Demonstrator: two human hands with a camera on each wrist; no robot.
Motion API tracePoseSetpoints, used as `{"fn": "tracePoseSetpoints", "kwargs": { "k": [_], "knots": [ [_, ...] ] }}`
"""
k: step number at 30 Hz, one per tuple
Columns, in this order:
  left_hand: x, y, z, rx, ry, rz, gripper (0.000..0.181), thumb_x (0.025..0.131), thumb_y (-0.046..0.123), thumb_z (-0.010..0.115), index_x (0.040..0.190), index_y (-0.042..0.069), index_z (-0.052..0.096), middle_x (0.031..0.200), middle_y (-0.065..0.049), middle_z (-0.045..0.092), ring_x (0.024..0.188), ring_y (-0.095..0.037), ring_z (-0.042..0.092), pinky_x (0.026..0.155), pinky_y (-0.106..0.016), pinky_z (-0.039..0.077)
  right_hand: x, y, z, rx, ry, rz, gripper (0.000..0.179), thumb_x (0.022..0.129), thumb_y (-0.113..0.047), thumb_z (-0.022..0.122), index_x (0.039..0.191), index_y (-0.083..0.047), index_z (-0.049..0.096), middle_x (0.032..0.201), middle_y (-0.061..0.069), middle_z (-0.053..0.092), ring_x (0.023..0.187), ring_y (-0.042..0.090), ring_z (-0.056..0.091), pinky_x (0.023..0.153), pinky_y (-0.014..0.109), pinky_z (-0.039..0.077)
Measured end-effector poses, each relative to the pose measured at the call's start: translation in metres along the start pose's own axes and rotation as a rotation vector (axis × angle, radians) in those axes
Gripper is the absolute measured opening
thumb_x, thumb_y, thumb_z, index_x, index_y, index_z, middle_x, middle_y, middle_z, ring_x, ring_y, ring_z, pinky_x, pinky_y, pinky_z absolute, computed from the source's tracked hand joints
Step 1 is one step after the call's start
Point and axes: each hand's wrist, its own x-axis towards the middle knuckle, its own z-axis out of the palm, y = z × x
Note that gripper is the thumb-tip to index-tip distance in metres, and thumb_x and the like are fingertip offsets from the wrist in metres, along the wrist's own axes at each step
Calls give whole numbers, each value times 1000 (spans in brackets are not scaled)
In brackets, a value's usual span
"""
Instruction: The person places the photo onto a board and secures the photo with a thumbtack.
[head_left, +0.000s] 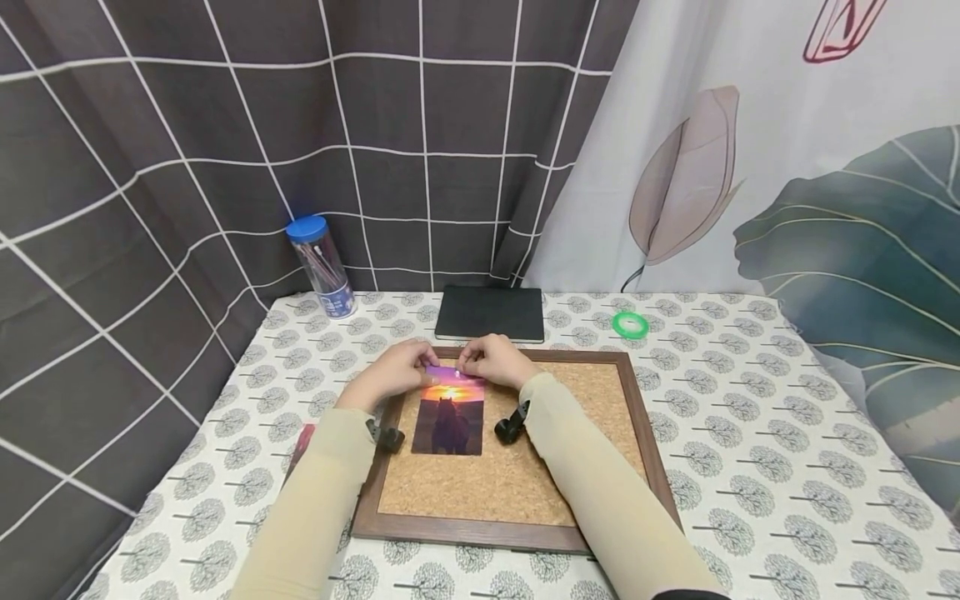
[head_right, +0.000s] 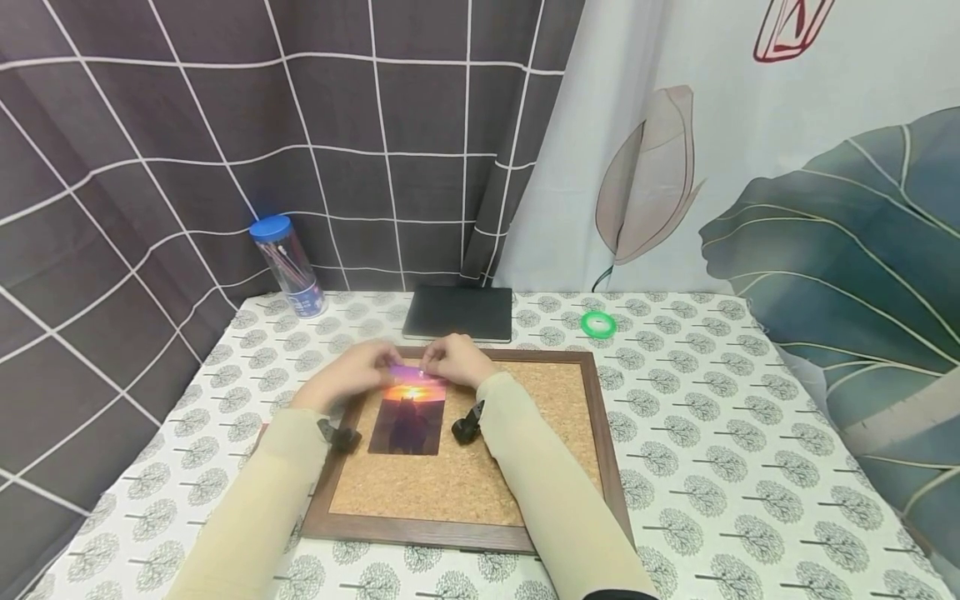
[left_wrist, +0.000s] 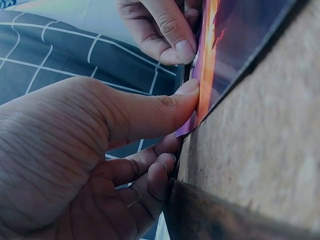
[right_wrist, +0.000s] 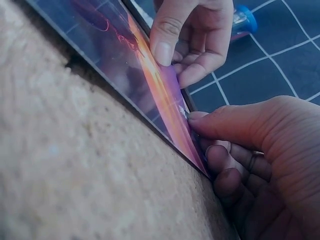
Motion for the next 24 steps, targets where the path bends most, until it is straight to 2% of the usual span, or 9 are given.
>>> {"fn": "tracePoseSetpoints", "kwargs": {
  "k": [10,15,24],
  "knots": [
    [0,0,1,-6,-6,-20,25,80,13,80,102,7,68,93,-3,64,86,-19,59,82,-37,51,0,0,0,-3,3,-1,4,88,-16,73,87,-17,76,77,-11,70,72,6,61,71,25,50],
    [0,2,-1,-3,-3,-2,24,80,11,79,101,6,68,92,-4,65,86,-20,59,82,-38,51,0,-1,-1,6,10,-7,4,88,-15,72,88,-16,77,78,-10,71,73,7,61,71,26,51],
    [-1,3,0,6,-5,-12,23,80,11,78,101,6,68,96,-5,65,90,-21,60,86,-41,51,-1,-2,0,-11,4,2,4,88,-15,74,88,-16,77,79,-12,71,74,7,62,72,25,51]
  ]
}}
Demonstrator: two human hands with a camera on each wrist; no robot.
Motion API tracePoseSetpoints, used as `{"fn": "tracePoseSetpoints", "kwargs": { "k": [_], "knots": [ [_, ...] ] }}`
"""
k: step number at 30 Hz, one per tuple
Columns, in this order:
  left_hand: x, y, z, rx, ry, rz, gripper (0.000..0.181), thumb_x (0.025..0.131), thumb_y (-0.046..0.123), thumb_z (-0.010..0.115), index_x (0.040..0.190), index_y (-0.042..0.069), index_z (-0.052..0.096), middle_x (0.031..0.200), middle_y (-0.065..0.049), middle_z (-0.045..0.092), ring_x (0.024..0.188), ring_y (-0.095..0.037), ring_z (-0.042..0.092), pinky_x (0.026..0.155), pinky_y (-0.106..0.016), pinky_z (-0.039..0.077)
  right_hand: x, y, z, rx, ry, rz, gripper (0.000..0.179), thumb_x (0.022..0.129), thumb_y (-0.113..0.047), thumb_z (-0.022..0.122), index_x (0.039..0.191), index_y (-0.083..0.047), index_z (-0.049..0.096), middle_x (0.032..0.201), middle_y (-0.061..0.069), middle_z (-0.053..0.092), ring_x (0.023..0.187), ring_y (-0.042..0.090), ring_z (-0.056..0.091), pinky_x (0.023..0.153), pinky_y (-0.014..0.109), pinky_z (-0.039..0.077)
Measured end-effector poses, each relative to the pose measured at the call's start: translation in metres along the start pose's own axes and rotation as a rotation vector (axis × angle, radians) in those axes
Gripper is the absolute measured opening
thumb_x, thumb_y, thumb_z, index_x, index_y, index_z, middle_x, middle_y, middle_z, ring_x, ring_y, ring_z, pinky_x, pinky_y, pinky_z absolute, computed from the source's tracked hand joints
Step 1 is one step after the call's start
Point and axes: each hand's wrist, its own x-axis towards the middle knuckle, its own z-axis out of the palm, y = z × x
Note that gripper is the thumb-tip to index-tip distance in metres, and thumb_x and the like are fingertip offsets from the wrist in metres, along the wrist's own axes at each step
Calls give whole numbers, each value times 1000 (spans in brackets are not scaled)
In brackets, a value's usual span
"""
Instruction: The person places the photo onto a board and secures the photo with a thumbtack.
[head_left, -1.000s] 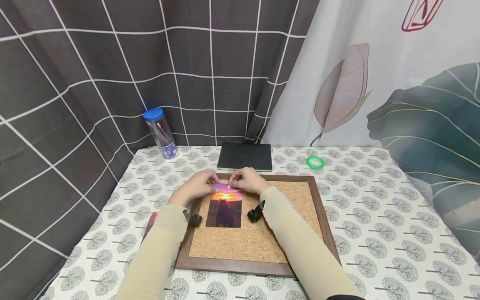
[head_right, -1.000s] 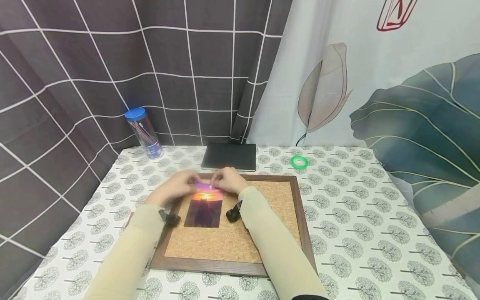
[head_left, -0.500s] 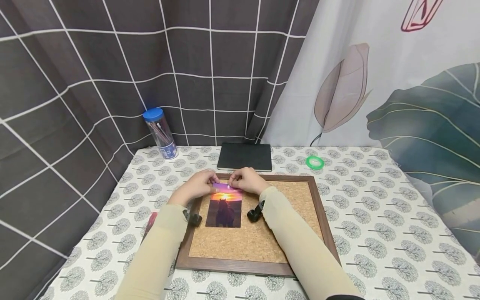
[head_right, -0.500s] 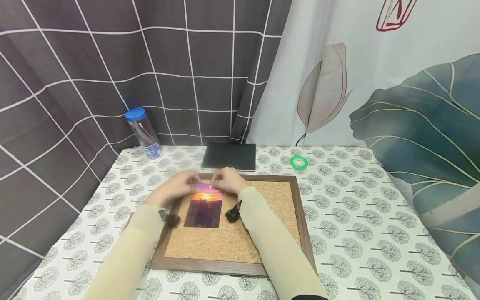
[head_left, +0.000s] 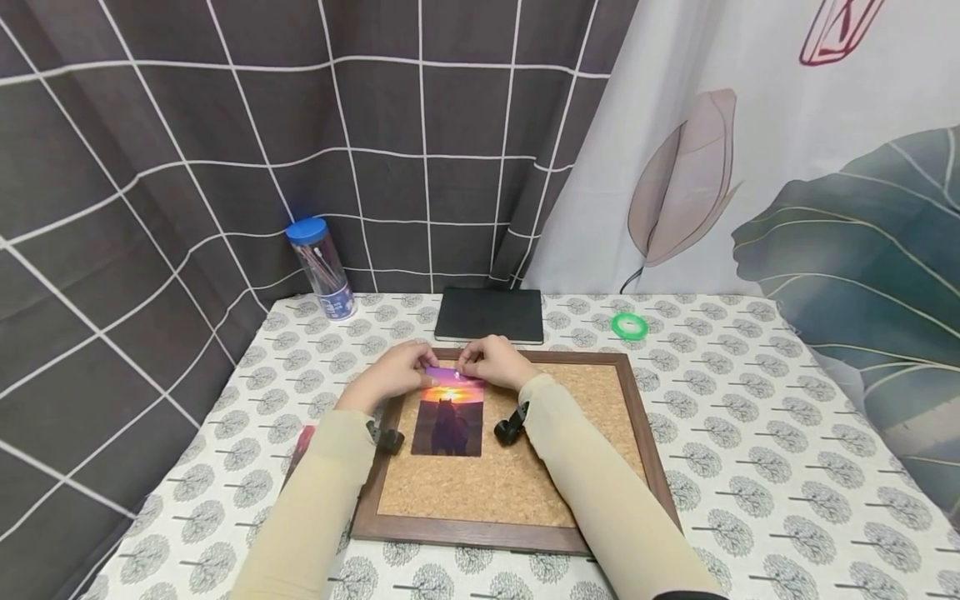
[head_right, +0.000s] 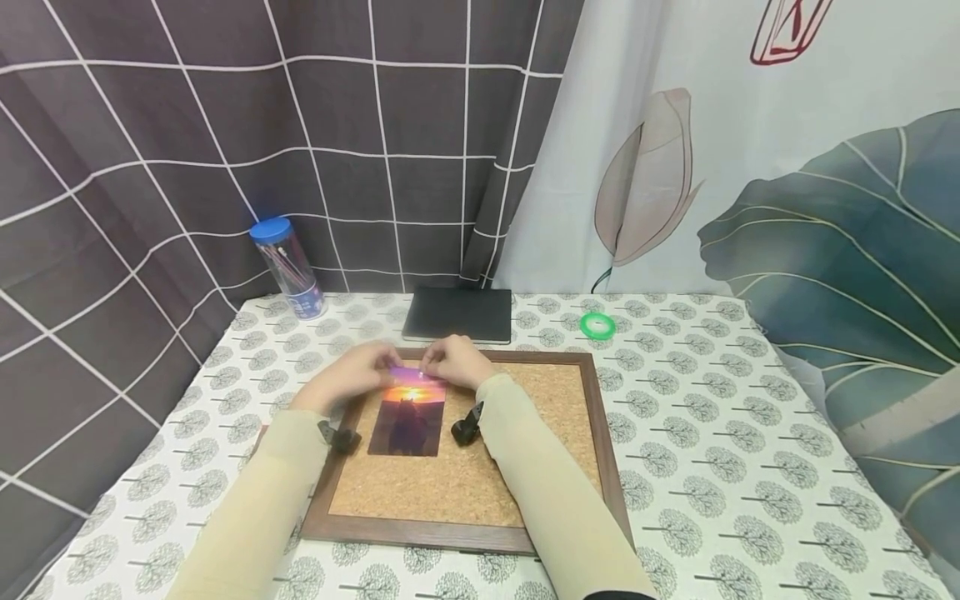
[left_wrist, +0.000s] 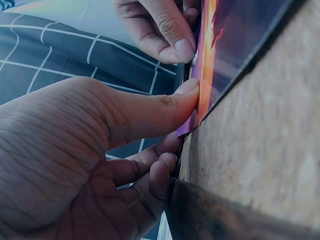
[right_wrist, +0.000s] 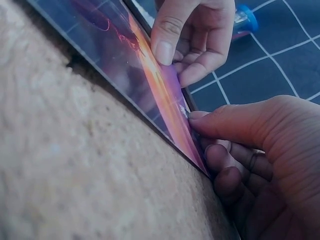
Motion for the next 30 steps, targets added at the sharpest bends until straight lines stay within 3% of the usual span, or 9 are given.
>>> {"fn": "tracePoseSetpoints", "kwargs": {
  "k": [22,26,30],
  "knots": [
    [-2,-1,-3,-22,-20,6,24,83,10,78,105,6,69,98,-6,66,92,-23,62,88,-42,52,-2,-2,0,27,1,10,4,89,-15,73,88,-17,77,79,-10,71,75,7,63,74,26,51],
    [-6,-3,-9,-43,-52,-9,24,85,7,75,109,5,69,106,-8,68,100,-26,64,92,-44,52,-2,-1,0,25,-3,14,4,90,-16,73,89,-16,77,78,-10,71,75,7,62,74,26,51],
    [-13,-7,-24,-63,-68,-35,28,86,9,77,112,4,68,110,-10,69,105,-29,64,95,-46,52,-2,-2,-1,26,0,19,4,89,-16,73,89,-17,77,77,-10,70,74,7,62,75,26,51]
  ]
}}
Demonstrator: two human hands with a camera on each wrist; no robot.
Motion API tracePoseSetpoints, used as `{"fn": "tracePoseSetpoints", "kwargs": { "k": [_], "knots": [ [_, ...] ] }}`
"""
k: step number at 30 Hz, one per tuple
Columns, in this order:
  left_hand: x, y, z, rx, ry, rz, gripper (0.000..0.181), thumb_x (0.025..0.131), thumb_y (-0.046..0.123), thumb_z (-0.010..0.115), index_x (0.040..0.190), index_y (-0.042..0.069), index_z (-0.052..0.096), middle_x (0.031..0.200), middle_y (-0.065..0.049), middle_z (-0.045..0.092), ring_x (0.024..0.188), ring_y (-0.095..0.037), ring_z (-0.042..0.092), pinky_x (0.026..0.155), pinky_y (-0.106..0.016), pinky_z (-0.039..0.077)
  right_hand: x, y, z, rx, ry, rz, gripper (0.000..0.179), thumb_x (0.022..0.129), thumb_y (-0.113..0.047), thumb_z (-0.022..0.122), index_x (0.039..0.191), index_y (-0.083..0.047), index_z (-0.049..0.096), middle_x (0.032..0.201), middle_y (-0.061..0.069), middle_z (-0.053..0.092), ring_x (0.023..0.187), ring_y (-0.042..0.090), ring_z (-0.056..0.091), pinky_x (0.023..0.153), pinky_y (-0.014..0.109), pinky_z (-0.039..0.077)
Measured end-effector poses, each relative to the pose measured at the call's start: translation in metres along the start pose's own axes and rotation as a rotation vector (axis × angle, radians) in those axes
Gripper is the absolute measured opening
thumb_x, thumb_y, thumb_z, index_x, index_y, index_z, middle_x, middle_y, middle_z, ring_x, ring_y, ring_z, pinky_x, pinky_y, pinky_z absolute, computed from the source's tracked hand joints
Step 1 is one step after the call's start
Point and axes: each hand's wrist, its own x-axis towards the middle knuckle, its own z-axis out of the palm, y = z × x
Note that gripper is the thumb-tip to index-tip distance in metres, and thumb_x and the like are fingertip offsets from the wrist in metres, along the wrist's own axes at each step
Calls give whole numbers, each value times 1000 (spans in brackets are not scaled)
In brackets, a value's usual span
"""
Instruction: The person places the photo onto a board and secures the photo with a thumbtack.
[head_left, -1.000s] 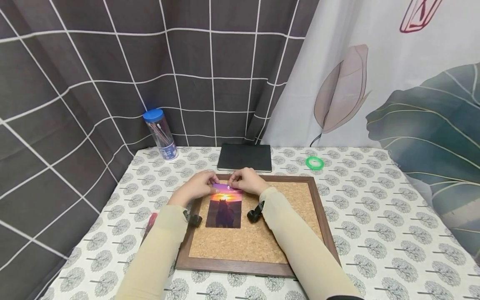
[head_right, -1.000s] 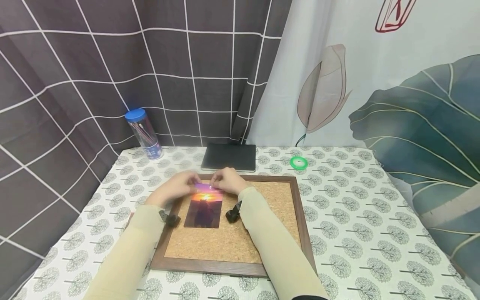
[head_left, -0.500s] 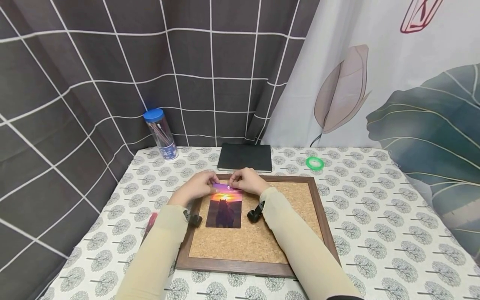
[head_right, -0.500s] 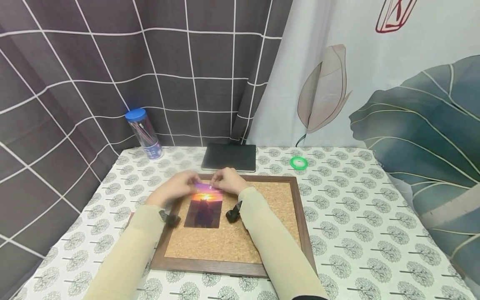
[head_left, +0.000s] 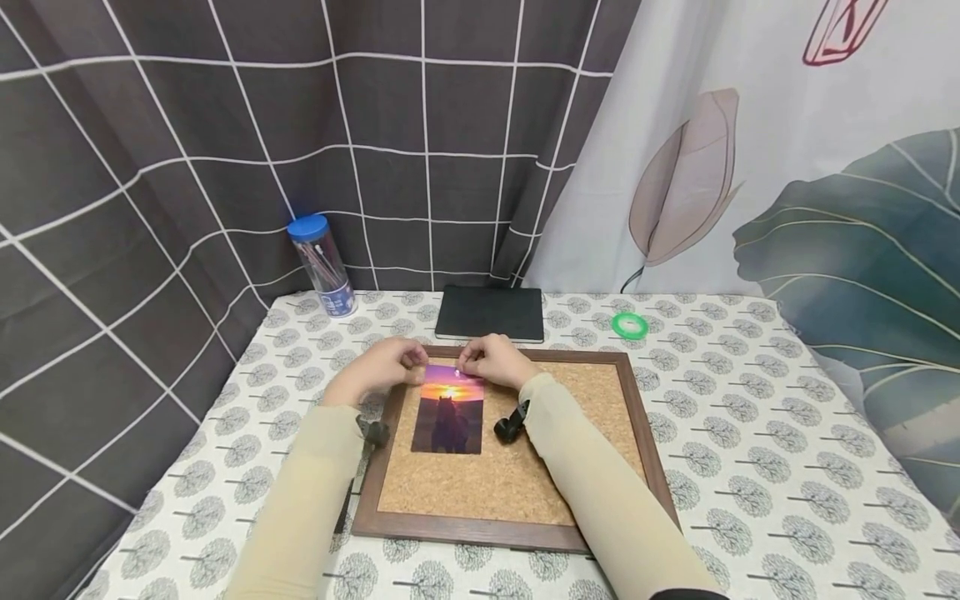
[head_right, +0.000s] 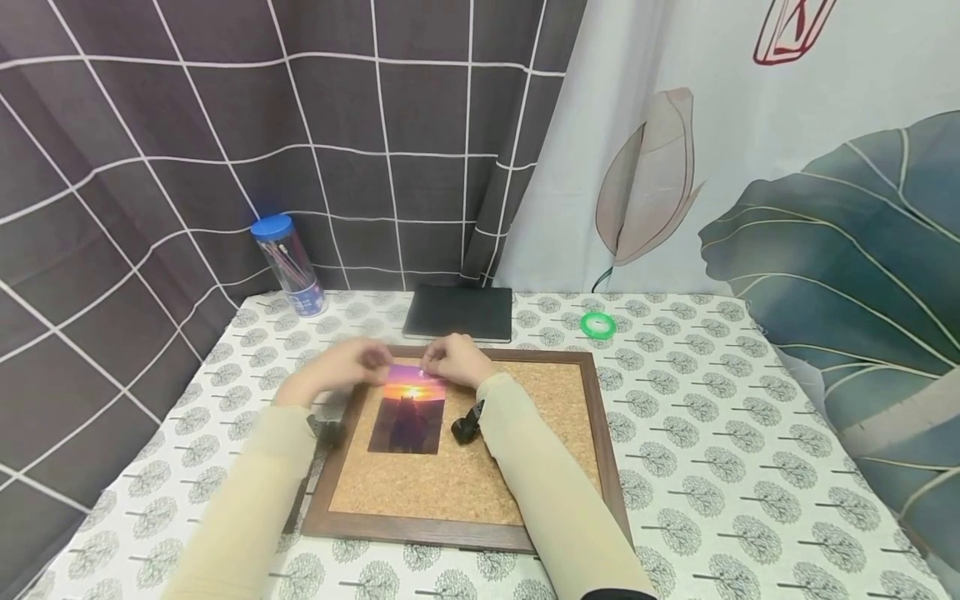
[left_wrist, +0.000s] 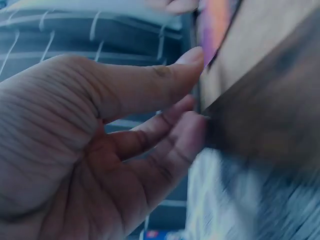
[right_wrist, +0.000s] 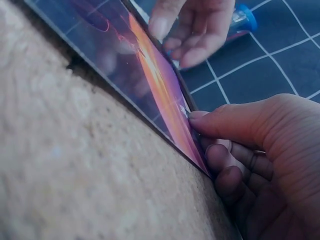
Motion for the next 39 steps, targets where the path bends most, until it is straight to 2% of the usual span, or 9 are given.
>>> {"fn": "tracePoseSetpoints", "kwargs": {
  "k": [8,11,14,17,21,25,28,32,39],
  "knots": [
    [-34,-23,-46,-46,14,-98,44,89,16,75,128,0,62,121,-19,66,111,-35,62,94,-50,52,0,0,0,3,2,11,6,90,-16,72,87,-19,76,78,-11,71,73,9,60,74,26,50],
    [-50,-35,-58,-51,17,-145,47,90,18,74,130,-2,60,122,-22,64,111,-36,60,95,-52,49,0,-1,1,5,5,7,6,90,-16,72,86,-18,76,78,-10,71,73,9,60,73,26,50],
    [-67,-44,-65,-50,-20,-175,46,90,19,74,128,-3,60,122,-21,63,111,-36,59,96,-52,49,-2,-1,1,7,3,6,5,90,-16,72,88,-18,76,79,-10,71,72,8,60,73,26,50],
    [-82,-50,-68,-57,-101,-188,45,88,18,75,123,-6,61,121,-24,63,110,-37,60,93,-51,51,-3,-1,0,4,2,18,5,90,-16,72,88,-18,76,78,-10,71,72,8,60,73,26,50],
    [-100,-51,-68,-54,-178,-281,42,83,15,80,113,-7,61,111,-22,64,96,-31,61,80,-43,55,-3,1,-1,-1,17,32,5,90,-16,72,88,-19,76,78,-10,71,73,8,59,74,26,50],
    [-111,-50,-65,-48,-194,-445,41,79,12,83,107,-4,58,100,-14,57,84,-25,52,67,-38,51,-3,2,-1,-6,20,35,6,90,-16,72,88,-18,76,79,-10,71,72,8,59,73,26,50],
    [-113,-49,-62,-4,-187,-490,38,77,12,83,103,-1,59,95,-11,54,80,-25,50,65,-37,49,-4,2,0,-12,15,41,6,90,-16,72,88,-19,77,78,-10,71,71,8,59,72,25,49],
    [-112,-46,-59,76,-193,-496,29,77,11,83,92,3,60,86,-8,54,74,-23,49,62,-34,45,-4,0,2,4,1,24,5,90,-16,72,89,-18,77,78,-10,71,72,8,60,72,25,50],
    [-114,-37,-61,108,-193,-521,29,74,8,85,83,5,58,77,-5,50,68,-19,47,59,-31,42,-1,1,1,4,9,-13,5,90,-16,73,88,-18,77,78,-11,71,73,8,61,73,26,51]
  ]
}}
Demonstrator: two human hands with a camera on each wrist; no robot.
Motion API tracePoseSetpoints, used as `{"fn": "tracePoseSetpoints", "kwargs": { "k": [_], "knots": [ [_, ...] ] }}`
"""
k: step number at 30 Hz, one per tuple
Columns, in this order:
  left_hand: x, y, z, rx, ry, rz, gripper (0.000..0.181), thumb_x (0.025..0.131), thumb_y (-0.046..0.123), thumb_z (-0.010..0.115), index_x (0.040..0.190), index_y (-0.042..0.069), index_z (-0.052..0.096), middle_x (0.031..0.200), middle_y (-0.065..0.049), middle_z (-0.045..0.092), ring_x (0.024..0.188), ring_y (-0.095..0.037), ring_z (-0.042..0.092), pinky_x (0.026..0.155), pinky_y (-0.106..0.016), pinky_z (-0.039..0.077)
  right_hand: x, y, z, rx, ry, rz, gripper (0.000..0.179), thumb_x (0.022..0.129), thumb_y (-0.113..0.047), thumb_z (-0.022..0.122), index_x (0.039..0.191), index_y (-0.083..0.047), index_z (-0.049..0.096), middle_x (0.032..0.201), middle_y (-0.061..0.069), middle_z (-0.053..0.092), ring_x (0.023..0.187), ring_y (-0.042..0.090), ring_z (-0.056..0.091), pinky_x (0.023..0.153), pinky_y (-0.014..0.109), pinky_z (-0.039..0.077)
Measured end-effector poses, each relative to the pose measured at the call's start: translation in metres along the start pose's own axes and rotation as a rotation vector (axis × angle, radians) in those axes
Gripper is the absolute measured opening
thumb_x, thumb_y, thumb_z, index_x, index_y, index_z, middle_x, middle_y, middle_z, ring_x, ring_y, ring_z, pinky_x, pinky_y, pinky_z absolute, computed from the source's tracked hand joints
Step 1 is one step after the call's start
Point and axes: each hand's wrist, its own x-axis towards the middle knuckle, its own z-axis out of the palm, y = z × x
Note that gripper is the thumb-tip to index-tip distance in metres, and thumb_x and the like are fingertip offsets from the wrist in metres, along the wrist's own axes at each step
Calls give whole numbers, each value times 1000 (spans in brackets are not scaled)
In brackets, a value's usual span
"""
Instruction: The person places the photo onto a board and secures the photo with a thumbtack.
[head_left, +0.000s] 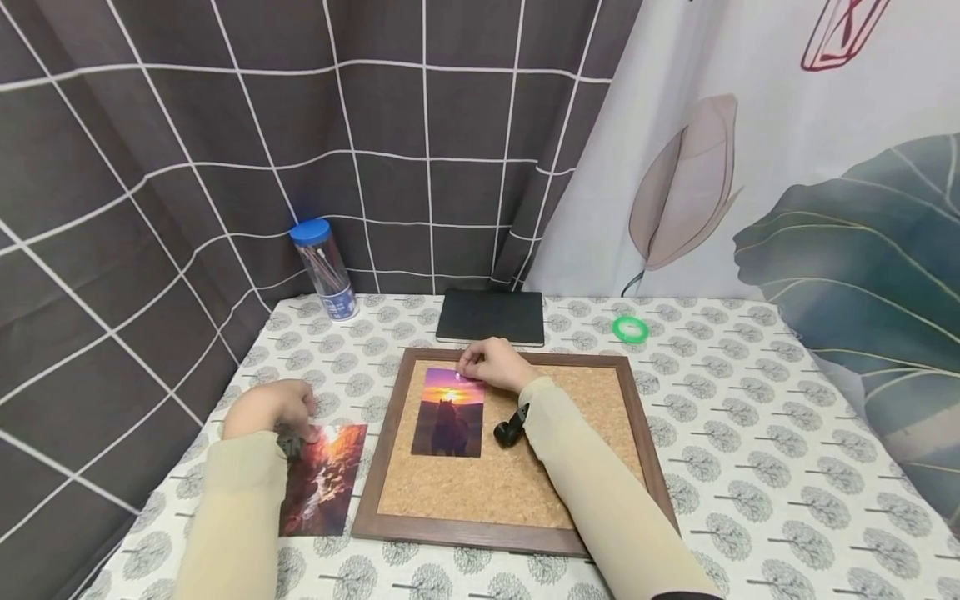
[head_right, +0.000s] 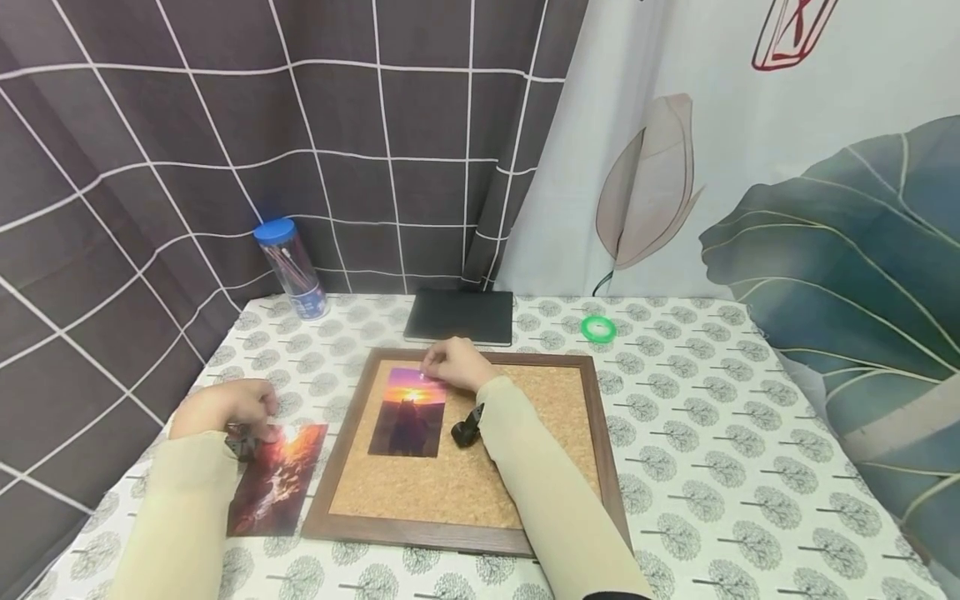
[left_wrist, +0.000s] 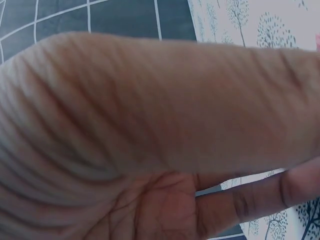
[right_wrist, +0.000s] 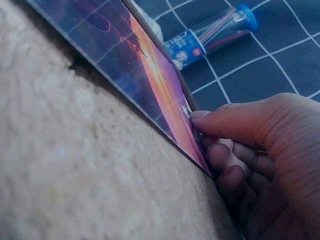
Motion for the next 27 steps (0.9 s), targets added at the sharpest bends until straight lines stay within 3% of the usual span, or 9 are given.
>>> {"fn": "tracePoseSetpoints", "kwargs": {
  "k": [6,9,11,16,20,27],
  "knots": [
    [-1,2,2,-70,-17,11,22,71,-1,82,76,5,61,70,-3,54,58,-15,47,53,-27,44,2,2,-3,-5,9,-11,6,89,-15,71,87,-19,76,78,-11,70,75,9,62,75,28,52],
    [2,-1,3,-143,-52,76,12,74,-4,77,78,2,67,67,-1,58,55,-12,49,52,-25,44,1,1,-3,-8,6,-4,6,89,-16,71,87,-19,76,78,-11,70,75,9,62,74,27,51],
    [5,-6,2,-206,-68,152,7,79,-1,75,82,1,70,67,0,61,56,-11,53,54,-26,49,0,1,-3,-11,4,-4,6,90,-16,72,88,-19,76,78,-10,70,75,9,62,74,27,51],
    [14,-17,-1,-393,-102,300,17,90,10,72,99,-4,70,77,-2,65,66,-14,61,67,-38,60,-1,3,-1,-31,-8,-28,4,90,-17,72,88,-18,76,78,-11,70,74,7,62,74,27,52],
    [20,-18,-5,-478,-114,342,18,93,9,69,103,-6,67,81,-2,64,69,-13,61,68,-36,61,1,3,-2,-51,-12,-50,4,90,-17,72,87,-17,75,78,-11,69,73,6,61,72,26,51],
    [24,-10,-11,-522,-95,391,20,94,9,68,107,-6,63,79,-1,64,68,-13,60,65,-37,60,2,-1,1,-71,-6,-35,4,90,-18,72,88,-18,76,79,-11,70,71,7,60,69,25,50]
  ]
}}
